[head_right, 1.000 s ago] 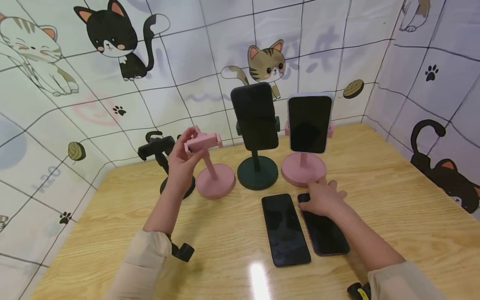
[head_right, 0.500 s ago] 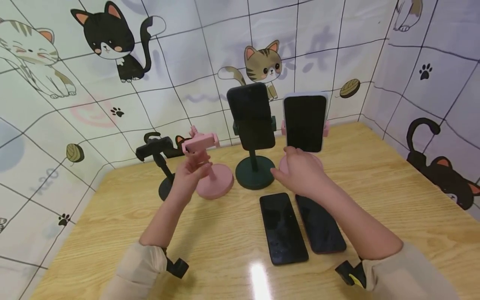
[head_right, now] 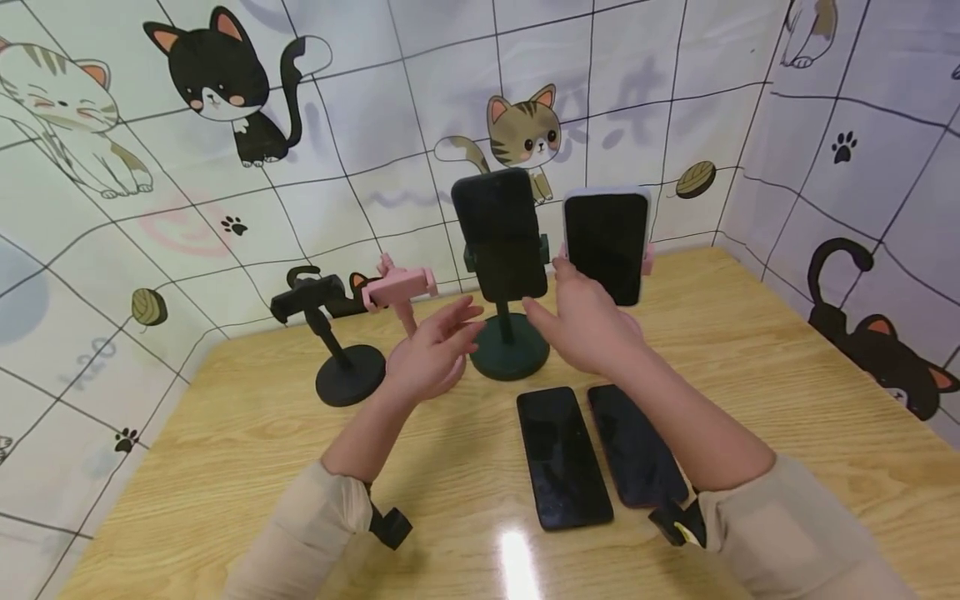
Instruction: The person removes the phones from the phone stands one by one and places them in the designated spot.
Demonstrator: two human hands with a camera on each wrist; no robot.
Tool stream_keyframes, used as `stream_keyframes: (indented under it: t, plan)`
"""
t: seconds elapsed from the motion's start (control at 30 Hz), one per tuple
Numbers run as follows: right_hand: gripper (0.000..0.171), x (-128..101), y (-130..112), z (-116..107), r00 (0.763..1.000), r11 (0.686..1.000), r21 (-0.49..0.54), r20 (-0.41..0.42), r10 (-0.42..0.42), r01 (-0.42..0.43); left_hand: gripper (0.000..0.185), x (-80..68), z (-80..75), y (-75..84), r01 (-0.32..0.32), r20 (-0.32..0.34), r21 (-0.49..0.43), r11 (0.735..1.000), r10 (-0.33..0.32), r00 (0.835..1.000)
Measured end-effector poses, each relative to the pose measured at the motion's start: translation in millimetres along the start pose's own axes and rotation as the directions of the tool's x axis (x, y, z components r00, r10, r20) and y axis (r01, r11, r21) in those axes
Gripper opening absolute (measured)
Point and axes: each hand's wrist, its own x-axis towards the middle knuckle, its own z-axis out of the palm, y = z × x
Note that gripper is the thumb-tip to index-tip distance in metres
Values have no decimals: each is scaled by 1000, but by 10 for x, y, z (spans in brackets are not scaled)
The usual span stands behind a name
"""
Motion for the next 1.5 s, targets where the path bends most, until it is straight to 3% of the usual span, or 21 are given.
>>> stream_keyframes:
  t: [0.13, 0.27, 0.43, 0.6, 0.87, 1.07, 1.4, 1.5]
  plan:
    - [75, 29, -16, 17, 1000, 999, 42, 20, -1, 0, 63, 81, 65, 100, -34, 4, 24, 999, 34, 999]
    - [78, 67, -22, 40, 999, 998, 69, 30, -12, 10, 75, 153, 94, 169, -43, -36, 22, 999, 44, 998]
    - [82, 114, -8, 93, 999, 995, 85, -4, -42, 42, 79, 216, 112, 243, -74, -86, -26, 997, 72, 994]
    - [82, 165, 8, 143, 999, 995, 95, -20, -33, 34, 83, 273, 126, 280, -108, -127, 4, 994, 108, 986]
    - [64, 215, 36, 172, 989, 993, 57, -110, -101, 108, 70, 344, 165, 269, -178, -141, -106, 978, 162, 977]
    - [49, 244, 35, 187, 973, 988, 33, -184, -141, 149, 60, 344, 170, 290, -188, -165, -89, 978, 172, 971]
    - [49, 211, 12, 119, 984, 993, 51, -145, -99, 108, 49, 148, 173, 525, -220, -185, -83, 972, 202, 962]
    - [50, 186, 15, 96, 988, 995, 42, -123, -89, 95, 48, 162, 186, 470, -241, -192, -97, 966, 219, 957]
